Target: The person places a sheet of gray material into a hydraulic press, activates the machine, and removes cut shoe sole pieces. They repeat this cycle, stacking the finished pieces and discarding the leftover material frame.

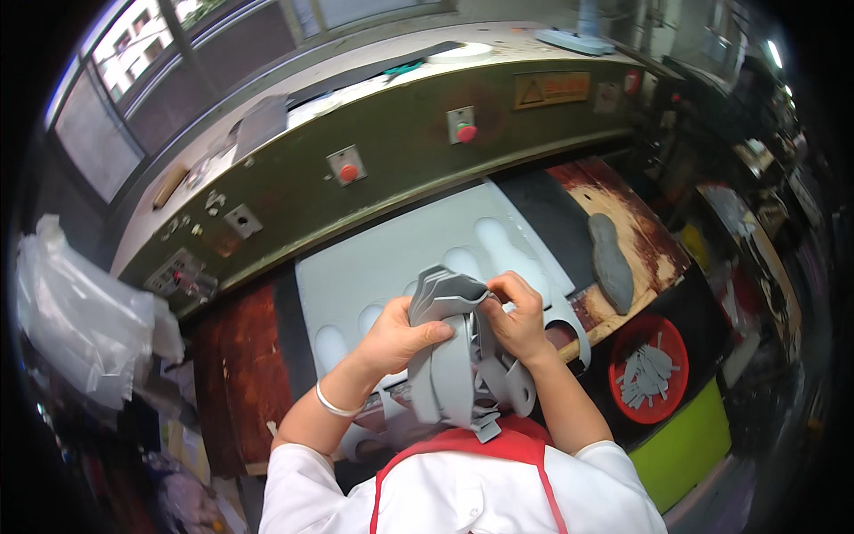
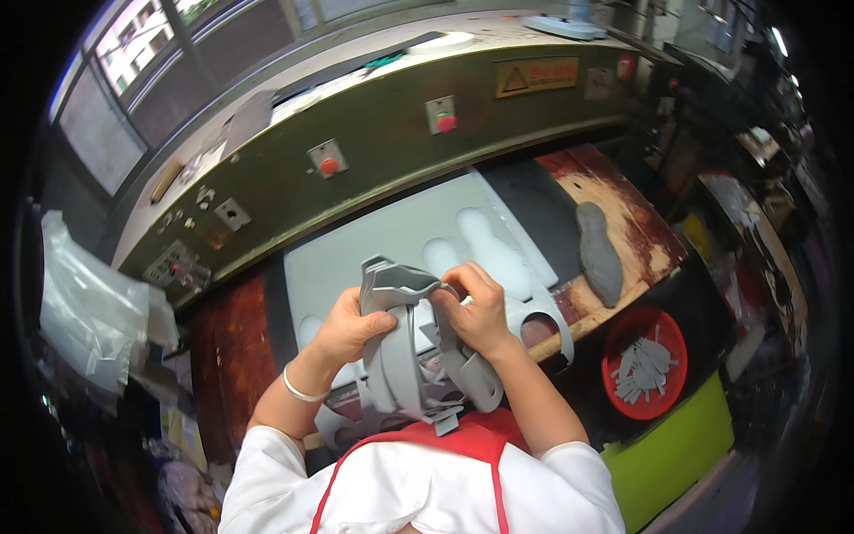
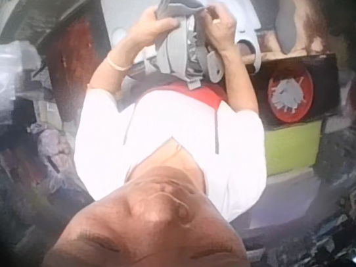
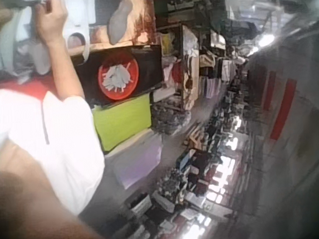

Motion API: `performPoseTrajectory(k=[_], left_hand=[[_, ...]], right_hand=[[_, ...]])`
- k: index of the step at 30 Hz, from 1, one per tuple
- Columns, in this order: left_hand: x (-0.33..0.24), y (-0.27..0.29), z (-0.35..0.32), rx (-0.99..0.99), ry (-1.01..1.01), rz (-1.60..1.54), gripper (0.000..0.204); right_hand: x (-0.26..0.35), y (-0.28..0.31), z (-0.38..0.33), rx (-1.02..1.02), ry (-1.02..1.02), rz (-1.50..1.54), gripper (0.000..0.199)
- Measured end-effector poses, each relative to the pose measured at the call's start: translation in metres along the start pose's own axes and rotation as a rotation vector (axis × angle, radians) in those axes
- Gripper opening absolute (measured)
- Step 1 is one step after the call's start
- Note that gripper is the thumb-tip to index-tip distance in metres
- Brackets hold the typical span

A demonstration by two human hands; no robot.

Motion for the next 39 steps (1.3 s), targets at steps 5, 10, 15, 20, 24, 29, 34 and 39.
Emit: performPoseTrajectory(k=[5, 10, 15, 20, 24, 29, 34, 39], left_hand=[[0.007, -0.043, 0.035, -0.039, -0.203, 0.148, 0.038], [0.015, -0.075, 0.062, -0.071, -0.288, 0.091, 0.032], [0.025, -0.096, 0.078, 0.033, -0.180, 0.070, 0.030], [0.039, -0.109, 0.102, 0.001, -0.141, 0.059, 0.029], [0.026, -0.090, 0.122, -0.208, -0.252, -0.234, 0.029], [-0.012, -0.069, 0.117, -0.173, -0.425, -0.094, 0.033], [-0.047, -0.051, 0.111, -0.135, -0.555, -0.048, 0.032], [-0.074, 0.001, 0.085, -0.368, -0.545, 0.287, 0.021]], right_hand=[[0.052, 0.061, -0.024, -0.087, -0.042, -0.228, 0.037], [0.070, 0.076, -0.038, -0.476, 0.123, -0.758, 0.047], [0.058, 0.087, -0.058, -0.140, -0.149, -0.596, 0.037], [0.030, 0.096, -0.082, -0.117, -0.143, -0.367, 0.016], [0.027, 0.120, -0.114, -0.296, -0.014, -0.330, 0.017], [0.010, 0.180, -0.170, -1.039, -0.506, -0.121, 0.019], [-0.060, 0.299, -0.221, -1.425, -0.432, 0.077, 0.033], [-0.128, 0.395, -0.262, -1.065, -0.919, -0.492, 0.057]])
Point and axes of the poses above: each hand's wrist, its own z-axis towards the middle knuckle, its own y-axis out of the back of the hand, x = y × z, the point moved 2 cm from there along z, towards the middle knuckle
